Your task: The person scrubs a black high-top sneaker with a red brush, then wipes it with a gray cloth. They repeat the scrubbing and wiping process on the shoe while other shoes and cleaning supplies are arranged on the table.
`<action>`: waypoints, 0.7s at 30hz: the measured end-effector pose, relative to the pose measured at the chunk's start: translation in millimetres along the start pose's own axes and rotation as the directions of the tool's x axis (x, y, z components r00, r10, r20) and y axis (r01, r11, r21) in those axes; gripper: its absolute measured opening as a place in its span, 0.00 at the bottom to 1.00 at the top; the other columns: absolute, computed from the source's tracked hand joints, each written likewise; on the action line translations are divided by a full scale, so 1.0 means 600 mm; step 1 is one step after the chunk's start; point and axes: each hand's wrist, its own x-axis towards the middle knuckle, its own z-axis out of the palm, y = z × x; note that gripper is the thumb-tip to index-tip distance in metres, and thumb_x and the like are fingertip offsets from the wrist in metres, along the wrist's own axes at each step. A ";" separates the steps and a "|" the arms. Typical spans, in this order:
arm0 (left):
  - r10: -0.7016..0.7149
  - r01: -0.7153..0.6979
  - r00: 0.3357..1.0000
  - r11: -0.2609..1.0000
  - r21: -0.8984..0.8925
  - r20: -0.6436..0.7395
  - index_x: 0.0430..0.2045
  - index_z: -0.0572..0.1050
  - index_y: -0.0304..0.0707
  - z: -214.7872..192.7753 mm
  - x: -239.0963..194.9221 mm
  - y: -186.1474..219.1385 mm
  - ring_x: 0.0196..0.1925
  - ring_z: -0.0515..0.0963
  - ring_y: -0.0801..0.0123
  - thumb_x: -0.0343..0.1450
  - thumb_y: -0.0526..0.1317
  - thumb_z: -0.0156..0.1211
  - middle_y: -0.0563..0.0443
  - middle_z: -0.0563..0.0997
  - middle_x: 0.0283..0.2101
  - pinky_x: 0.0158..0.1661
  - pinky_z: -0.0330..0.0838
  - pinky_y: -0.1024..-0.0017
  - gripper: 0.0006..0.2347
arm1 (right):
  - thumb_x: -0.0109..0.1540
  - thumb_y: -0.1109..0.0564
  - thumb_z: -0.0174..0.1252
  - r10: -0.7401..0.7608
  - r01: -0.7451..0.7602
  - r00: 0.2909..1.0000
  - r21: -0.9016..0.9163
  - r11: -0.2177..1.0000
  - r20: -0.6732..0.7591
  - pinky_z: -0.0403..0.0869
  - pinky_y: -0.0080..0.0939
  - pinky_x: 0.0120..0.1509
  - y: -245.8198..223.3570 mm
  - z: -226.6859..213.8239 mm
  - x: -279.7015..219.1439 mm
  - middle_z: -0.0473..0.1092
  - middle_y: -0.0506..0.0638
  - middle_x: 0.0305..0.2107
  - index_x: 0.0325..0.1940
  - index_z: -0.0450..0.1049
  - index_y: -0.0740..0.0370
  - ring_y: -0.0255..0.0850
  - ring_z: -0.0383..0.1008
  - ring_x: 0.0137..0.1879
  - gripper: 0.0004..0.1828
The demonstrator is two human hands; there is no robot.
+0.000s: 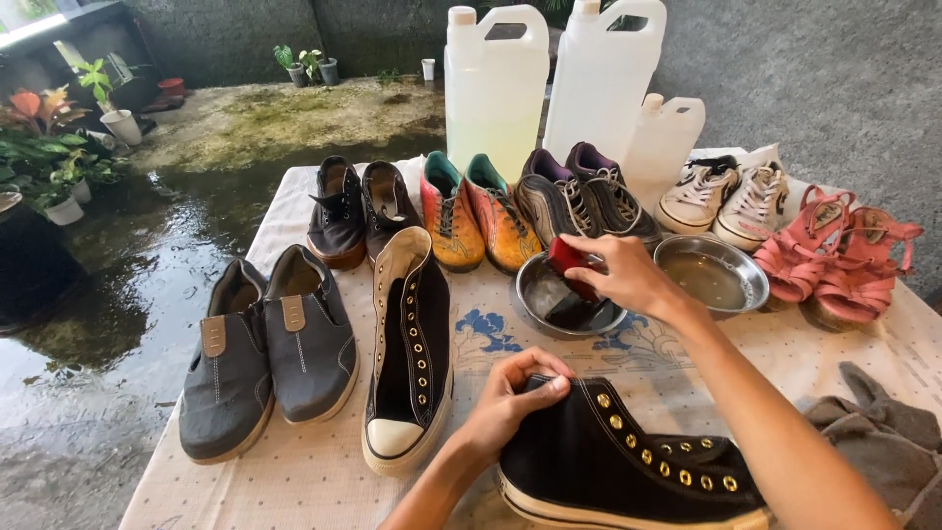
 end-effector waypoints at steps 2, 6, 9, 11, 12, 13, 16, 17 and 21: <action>0.006 -0.006 1.000 1.000 0.010 0.008 0.32 0.80 0.42 0.000 0.000 0.001 0.38 0.77 0.78 0.67 0.40 0.70 0.56 0.81 0.36 0.43 0.67 0.82 0.06 | 0.57 0.53 0.66 -0.030 0.030 0.999 0.009 1.000 -0.019 0.78 0.44 0.52 0.013 0.001 -0.002 0.74 0.62 0.49 0.69 0.65 0.53 0.47 0.78 0.44 0.35; 0.045 -0.045 0.999 0.998 0.049 0.000 0.33 0.80 0.42 -0.006 0.006 -0.005 0.40 0.77 0.78 0.68 0.40 0.68 0.55 0.82 0.37 0.46 0.67 0.80 0.06 | 0.54 0.55 0.68 -0.105 0.106 0.993 0.020 0.994 -0.053 0.77 0.47 0.60 0.028 -0.003 0.001 0.70 0.66 0.53 0.68 0.64 0.59 0.53 0.77 0.53 0.39; 0.038 -0.037 0.999 0.997 0.066 -0.010 0.33 0.81 0.41 -0.005 0.005 -0.005 0.42 0.78 0.77 0.68 0.40 0.69 0.55 0.82 0.39 0.48 0.66 0.80 0.06 | 0.56 0.55 0.67 -0.127 0.130 0.990 0.050 0.990 -0.062 0.75 0.47 0.62 0.019 -0.005 -0.002 0.68 0.66 0.56 0.69 0.63 0.60 0.53 0.75 0.57 0.38; 0.017 -0.017 1.000 0.999 0.027 -0.013 0.33 0.80 0.40 -0.003 0.004 -0.002 0.39 0.78 0.77 0.68 0.39 0.69 0.54 0.82 0.36 0.44 0.68 0.81 0.05 | 0.56 0.59 0.66 -0.151 0.154 0.987 0.049 0.987 -0.061 0.74 0.48 0.63 0.013 -0.003 -0.001 0.68 0.64 0.58 0.68 0.63 0.62 0.52 0.74 0.59 0.37; -0.005 0.005 1.000 1.000 -0.010 -0.015 0.33 0.80 0.39 -0.002 0.004 -0.001 0.36 0.79 0.77 0.68 0.38 0.69 0.54 0.82 0.34 0.40 0.70 0.82 0.05 | 0.55 0.63 0.66 -0.174 0.177 0.983 0.050 0.983 -0.059 0.74 0.48 0.64 0.011 0.000 -0.002 0.67 0.63 0.60 0.68 0.63 0.63 0.52 0.73 0.60 0.37; -0.009 0.009 1.000 1.000 -0.008 -0.013 0.33 0.80 0.39 -0.003 0.005 -0.002 0.36 0.79 0.77 0.68 0.38 0.69 0.54 0.82 0.34 0.40 0.70 0.82 0.05 | 0.55 0.63 0.66 -0.170 0.173 0.984 0.052 0.984 -0.061 0.74 0.48 0.64 0.009 0.000 -0.005 0.67 0.63 0.60 0.68 0.63 0.63 0.52 0.73 0.60 0.37; 0.056 -0.051 0.997 0.995 0.088 -0.053 0.33 0.81 0.39 -0.007 0.009 -0.004 0.40 0.79 0.77 0.67 0.40 0.69 0.53 0.84 0.36 0.46 0.69 0.81 0.07 | 0.57 0.63 0.64 -0.228 0.227 0.973 -0.028 0.974 -0.046 0.80 0.43 0.54 -0.001 -0.003 -0.014 0.74 0.62 0.47 0.66 0.64 0.61 0.46 0.80 0.42 0.33; 0.114 -0.109 0.993 0.983 0.151 -0.024 0.34 0.80 0.41 -0.010 0.011 -0.005 0.44 0.79 0.76 0.69 0.40 0.67 0.54 0.84 0.39 0.50 0.69 0.78 0.06 | 0.58 0.62 0.64 -0.191 0.189 0.981 -0.060 0.980 -0.024 0.80 0.44 0.52 -0.007 -0.006 -0.017 0.74 0.61 0.45 0.67 0.64 0.58 0.47 0.79 0.42 0.34; 0.220 -0.239 0.971 0.923 0.302 0.095 0.38 0.81 0.41 -0.014 0.011 0.004 0.49 0.80 0.72 0.74 0.43 0.60 0.53 0.84 0.43 0.55 0.69 0.74 0.07 | 0.60 0.62 0.63 -0.098 0.095 0.995 -0.195 0.976 -0.006 0.76 0.32 0.26 -0.021 -0.013 -0.028 0.75 0.53 0.24 0.70 0.59 0.51 0.35 0.64 0.17 0.35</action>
